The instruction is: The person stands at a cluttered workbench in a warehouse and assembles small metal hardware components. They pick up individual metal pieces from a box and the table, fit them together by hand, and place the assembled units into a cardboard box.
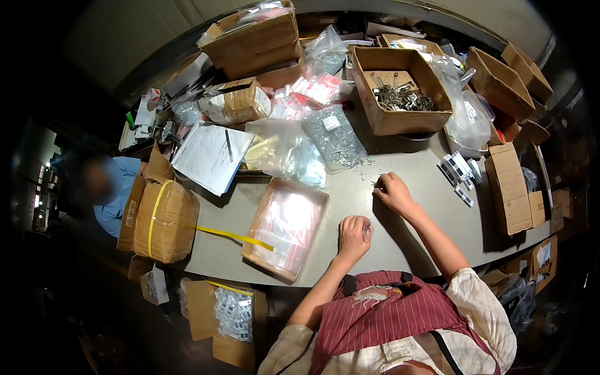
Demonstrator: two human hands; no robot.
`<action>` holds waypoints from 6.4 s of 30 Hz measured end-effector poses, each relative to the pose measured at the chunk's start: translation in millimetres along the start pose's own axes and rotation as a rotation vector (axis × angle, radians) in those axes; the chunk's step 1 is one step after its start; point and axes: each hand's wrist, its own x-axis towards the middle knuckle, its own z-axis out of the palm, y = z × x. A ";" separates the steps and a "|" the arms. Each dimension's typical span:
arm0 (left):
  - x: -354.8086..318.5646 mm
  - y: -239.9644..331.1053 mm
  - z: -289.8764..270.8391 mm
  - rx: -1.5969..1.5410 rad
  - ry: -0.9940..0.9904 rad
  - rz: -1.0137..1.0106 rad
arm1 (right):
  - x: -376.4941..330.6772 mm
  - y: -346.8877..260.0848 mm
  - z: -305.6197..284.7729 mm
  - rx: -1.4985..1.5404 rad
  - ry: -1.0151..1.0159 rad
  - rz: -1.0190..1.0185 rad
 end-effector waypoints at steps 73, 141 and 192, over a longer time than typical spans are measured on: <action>1.2 7.0 -25.1 -0.407 0.020 -0.361 | -73.8 -45.9 -18.9 0.744 -0.225 -0.001; -4.8 85.8 -13.1 -0.380 -0.165 -0.404 | -71.0 146.8 -108.4 -0.310 0.523 -0.001; 4.2 94.8 -7.7 -0.803 -0.279 -0.712 | -147.4 -12.1 -84.3 0.483 -0.122 -0.065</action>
